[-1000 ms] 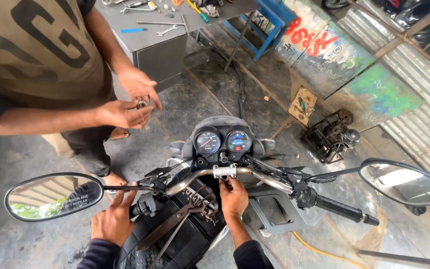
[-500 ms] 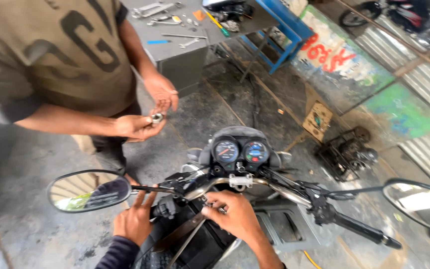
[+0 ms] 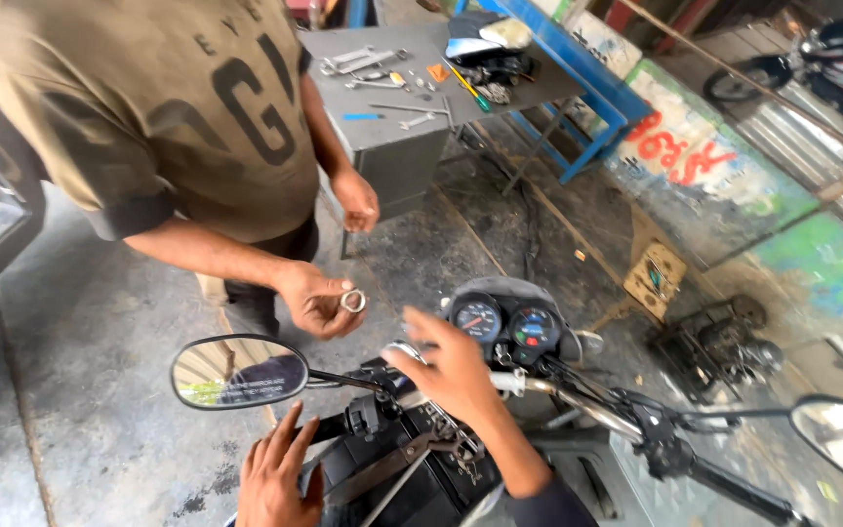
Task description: The person removes the motorcycle's front fairing by hand and then uses a wrench and T-handle socket to loosen and remove the handlebar bolts. After setting the handlebars aside, they use a wrench to loosen the nuts on the top triple clamp.
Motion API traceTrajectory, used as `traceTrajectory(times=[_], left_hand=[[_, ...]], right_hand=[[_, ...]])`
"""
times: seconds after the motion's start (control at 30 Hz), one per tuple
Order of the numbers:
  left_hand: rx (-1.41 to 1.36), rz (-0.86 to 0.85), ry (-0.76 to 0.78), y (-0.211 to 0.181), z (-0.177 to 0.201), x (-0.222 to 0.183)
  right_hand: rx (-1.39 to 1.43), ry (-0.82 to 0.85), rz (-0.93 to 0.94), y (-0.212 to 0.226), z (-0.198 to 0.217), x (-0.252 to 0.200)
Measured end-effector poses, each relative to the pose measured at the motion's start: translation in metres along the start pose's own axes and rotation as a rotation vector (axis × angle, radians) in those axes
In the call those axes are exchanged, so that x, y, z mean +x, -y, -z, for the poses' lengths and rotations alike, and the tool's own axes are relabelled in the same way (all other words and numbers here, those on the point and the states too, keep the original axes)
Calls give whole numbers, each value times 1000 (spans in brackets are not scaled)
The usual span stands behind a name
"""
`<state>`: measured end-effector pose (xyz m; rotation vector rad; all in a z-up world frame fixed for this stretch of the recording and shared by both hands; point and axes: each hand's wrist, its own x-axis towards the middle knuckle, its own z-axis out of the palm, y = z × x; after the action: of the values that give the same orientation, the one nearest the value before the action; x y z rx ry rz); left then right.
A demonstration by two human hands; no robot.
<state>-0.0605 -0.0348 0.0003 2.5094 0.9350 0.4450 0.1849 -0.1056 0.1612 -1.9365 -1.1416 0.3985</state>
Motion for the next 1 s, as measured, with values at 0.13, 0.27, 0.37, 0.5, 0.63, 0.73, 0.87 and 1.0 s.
traceTrajectory(times=[0.13,0.27,0.37,0.5,0.63,0.73,0.87,1.0], left_hand=[[-56,-53,-173,21,-21,-28],[-161,-175,-270,75,-66,-47],[-121,-14,-193,91,-77,-52],[-164,-16,-210,76,-58,-41],[0,-49,-209,29,-15,2],[130,-161,-209,6,-3,34],[93,65,167,0,-8,65],[107,123,225,-8,-11,69]], right_hand=[[308,3,213,-12,-35,14],[511,-23,-47,-19,-37,-5],[683,-210,-51,-50,-42,-45],[753,-349,-309,-129,-27,-102],[1153,-493,-590,-194,-1,-132],[1384,-518,-678,-214,7,-140],[1033,-614,-549,-266,-21,-130],[192,-679,-172,-244,-15,-114]])
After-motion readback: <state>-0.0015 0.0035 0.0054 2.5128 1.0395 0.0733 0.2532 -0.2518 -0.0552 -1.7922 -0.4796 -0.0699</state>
